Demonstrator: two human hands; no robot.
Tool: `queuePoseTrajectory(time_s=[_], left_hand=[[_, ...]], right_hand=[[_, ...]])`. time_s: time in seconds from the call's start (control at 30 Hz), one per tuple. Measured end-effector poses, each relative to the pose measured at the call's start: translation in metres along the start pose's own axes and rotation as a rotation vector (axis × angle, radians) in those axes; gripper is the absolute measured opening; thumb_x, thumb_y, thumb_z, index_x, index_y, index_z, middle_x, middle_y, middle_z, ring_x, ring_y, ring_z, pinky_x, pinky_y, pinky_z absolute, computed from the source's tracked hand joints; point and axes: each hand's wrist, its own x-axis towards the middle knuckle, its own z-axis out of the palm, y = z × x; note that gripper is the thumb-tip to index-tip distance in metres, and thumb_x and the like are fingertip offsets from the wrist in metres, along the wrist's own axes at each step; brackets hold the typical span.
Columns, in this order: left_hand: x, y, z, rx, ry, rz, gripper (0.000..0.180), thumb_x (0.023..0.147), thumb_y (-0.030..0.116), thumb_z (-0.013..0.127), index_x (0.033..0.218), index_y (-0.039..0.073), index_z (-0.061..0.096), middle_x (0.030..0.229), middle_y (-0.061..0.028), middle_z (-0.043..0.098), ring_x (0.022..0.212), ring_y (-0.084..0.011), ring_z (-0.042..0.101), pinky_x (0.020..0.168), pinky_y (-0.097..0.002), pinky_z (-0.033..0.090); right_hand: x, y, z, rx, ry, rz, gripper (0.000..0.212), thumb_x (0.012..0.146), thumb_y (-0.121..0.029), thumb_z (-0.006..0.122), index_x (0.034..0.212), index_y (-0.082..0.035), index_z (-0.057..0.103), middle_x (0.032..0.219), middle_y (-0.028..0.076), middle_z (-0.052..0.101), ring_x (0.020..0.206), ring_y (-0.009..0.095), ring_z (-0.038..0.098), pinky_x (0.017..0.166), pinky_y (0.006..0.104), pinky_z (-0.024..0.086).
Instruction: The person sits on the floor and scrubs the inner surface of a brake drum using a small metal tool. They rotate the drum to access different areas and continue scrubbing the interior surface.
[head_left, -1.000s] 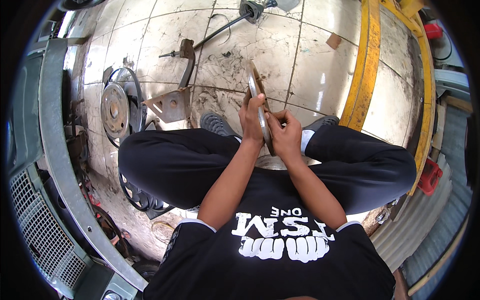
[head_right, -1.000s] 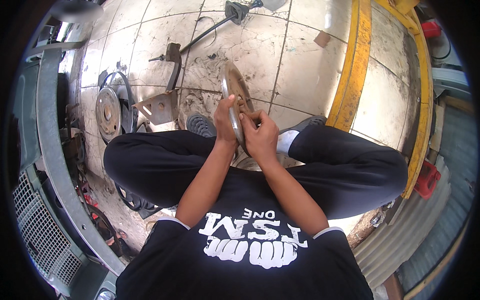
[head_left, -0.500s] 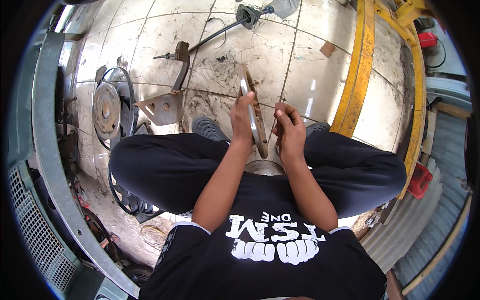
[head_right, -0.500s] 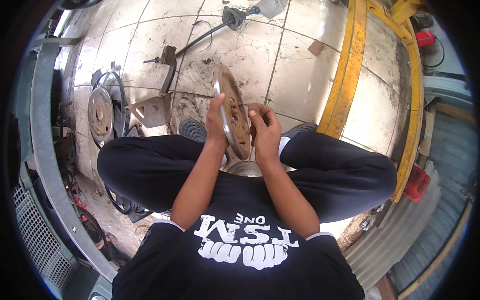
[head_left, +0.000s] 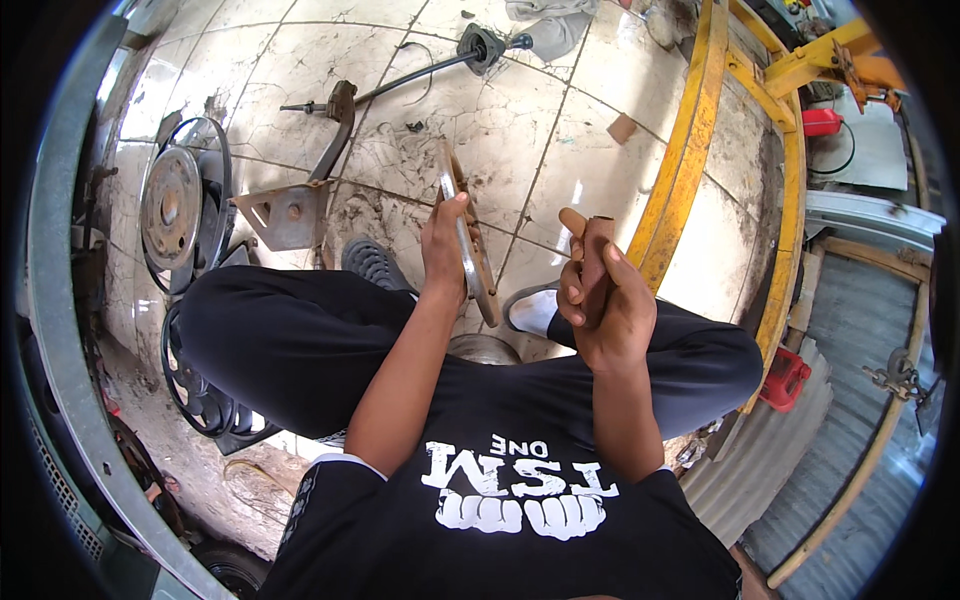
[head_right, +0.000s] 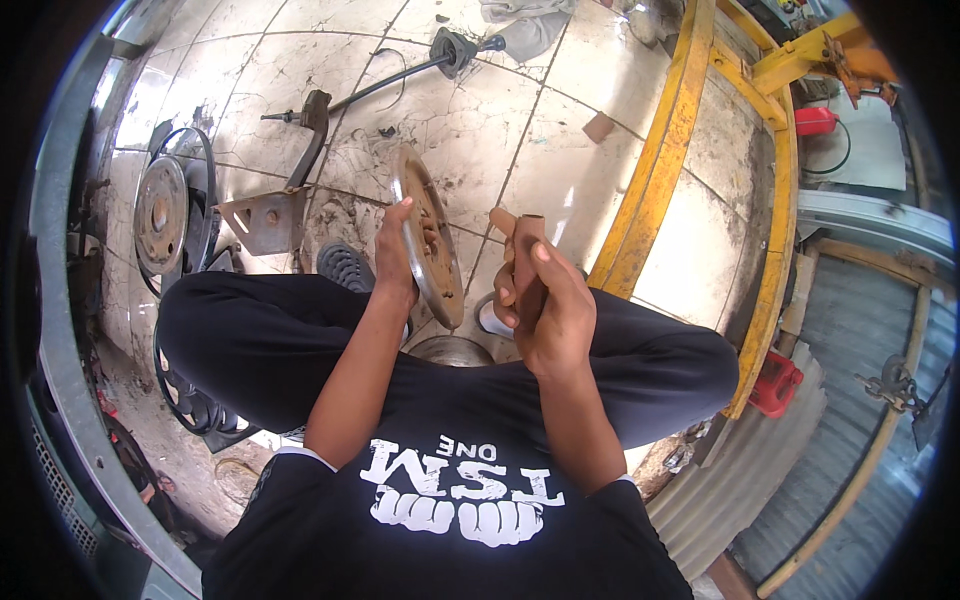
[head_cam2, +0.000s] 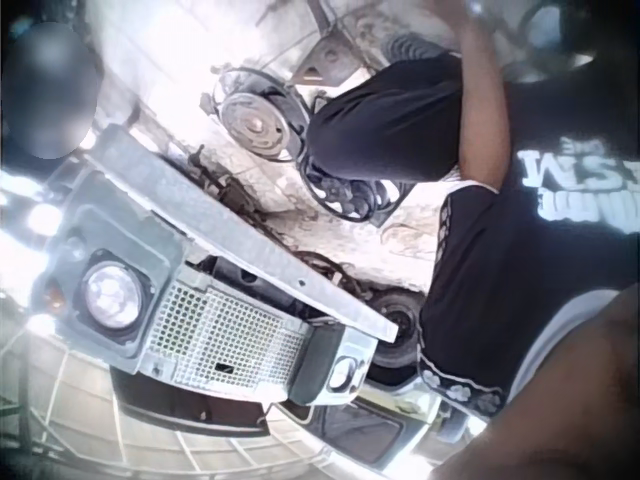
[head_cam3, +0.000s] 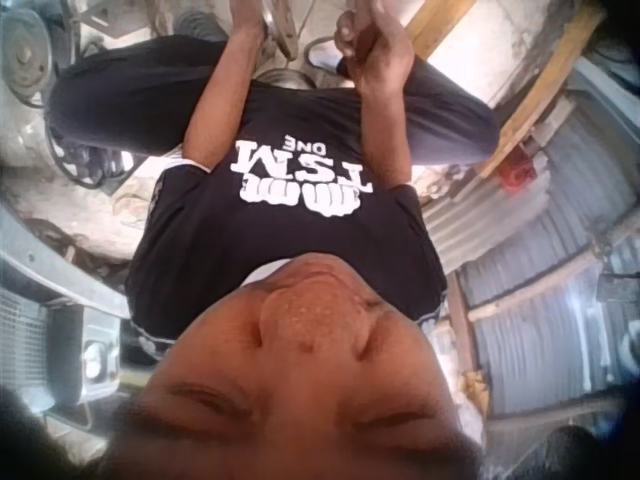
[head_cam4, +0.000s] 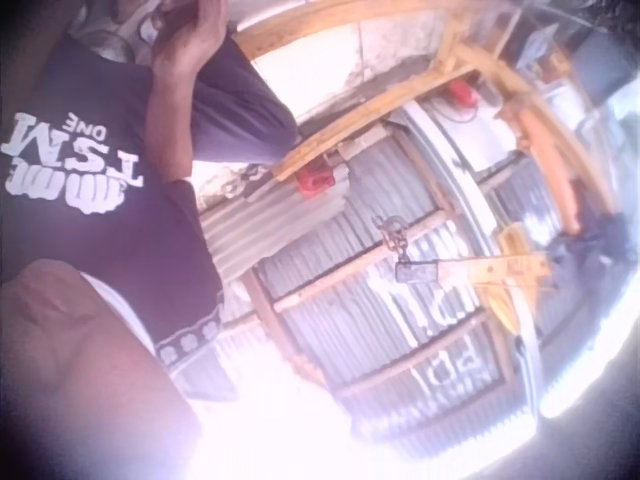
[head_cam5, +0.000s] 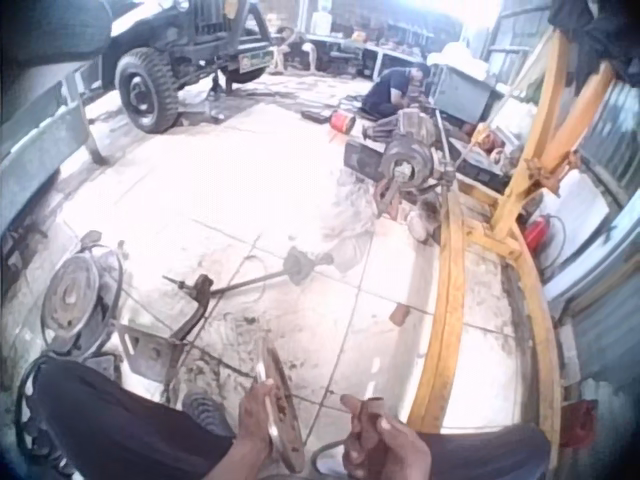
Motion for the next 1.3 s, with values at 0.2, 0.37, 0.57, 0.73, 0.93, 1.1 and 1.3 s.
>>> queuePoseTrajectory(time_s=[0.2,0.37,0.57,0.73,0.93,1.1,1.3], left_hand=[[0.008,-0.013,-0.006,0.002,-0.055,0.034,0.065,0.088,0.046,0.069,0.134,0.002,0.057,0.108,-0.0045,0.058,0.093,-0.0141,0.054,0.083,-0.0293,0.045],[0.001,-0.007,-0.004,0.002,-0.058,0.035,0.065,0.090,0.044,0.069,0.139,0.003,0.060,0.101,-0.0009,0.057,0.086,-0.0113,0.054,0.076,-0.0272,0.045],[0.002,-0.005,-0.007,0.010,-0.030,0.026,0.058,0.087,0.053,0.068,0.115,0.003,0.062,0.090,-0.0069,0.061,0.077,-0.0161,0.061,0.072,-0.0322,0.051],[0.008,-0.013,-0.013,-0.015,-0.029,-0.005,0.055,0.090,0.052,0.065,0.115,0.003,0.062,0.089,-0.0079,0.062,0.078,-0.0185,0.063,0.070,-0.0353,0.055],[-0.001,-0.012,-0.004,-0.172,-0.060,0.007,0.047,0.090,0.044,0.068,0.111,0.003,0.060,0.089,-0.0064,0.055,0.078,-0.0167,0.059,0.067,-0.0336,0.050],[-0.001,-0.018,0.001,-0.184,-0.037,0.049,0.043,0.091,0.042,0.067,0.106,0.003,0.057,0.087,-0.0070,0.055,0.070,-0.0176,0.059,0.064,-0.0322,0.050],[0.004,-0.023,0.000,-0.214,-0.034,0.062,0.044,0.091,0.043,0.067,0.107,0.004,0.056,0.088,-0.0064,0.054,0.073,-0.0166,0.058,0.065,-0.0311,0.050]], right_hand=[[-0.002,0.010,0.004,-0.102,0.130,-0.009,0.029,0.103,-0.026,0.067,0.122,-0.003,0.065,0.090,0.002,0.060,0.070,0.012,0.055,0.054,0.0235,0.038],[0.004,0.021,-0.007,-0.038,0.093,-0.027,0.018,0.101,-0.023,0.070,0.111,-0.008,0.066,0.087,0.001,0.058,0.070,0.013,0.056,0.055,0.0237,0.039],[0.017,0.021,-0.007,0.054,0.126,-0.078,0.017,0.103,-0.024,0.067,0.107,-0.007,0.065,0.089,0.001,0.062,0.071,0.012,0.057,0.062,0.0250,0.041],[0.060,0.074,-0.051,-0.444,0.159,-0.057,0.022,0.105,-0.026,0.065,0.108,-0.004,0.064,0.092,0.004,0.070,0.069,0.009,0.058,0.059,0.0237,0.042],[0.060,0.113,-0.045,-0.637,0.093,0.008,0.032,0.101,-0.032,0.072,0.096,0.000,0.069,0.066,0.001,0.064,0.058,0.006,0.053,0.052,0.0261,0.040],[0.060,0.120,-0.041,-0.763,0.099,0.023,0.035,0.097,-0.034,0.076,0.090,-0.001,0.070,0.063,0.002,0.062,0.059,0.006,0.053,0.055,0.0274,0.041],[0.051,0.125,-0.037,-0.850,0.123,-0.157,0.035,0.095,-0.034,0.077,0.089,0.000,0.070,0.066,0.010,0.064,0.061,0.014,0.059,0.060,0.0343,0.046]])
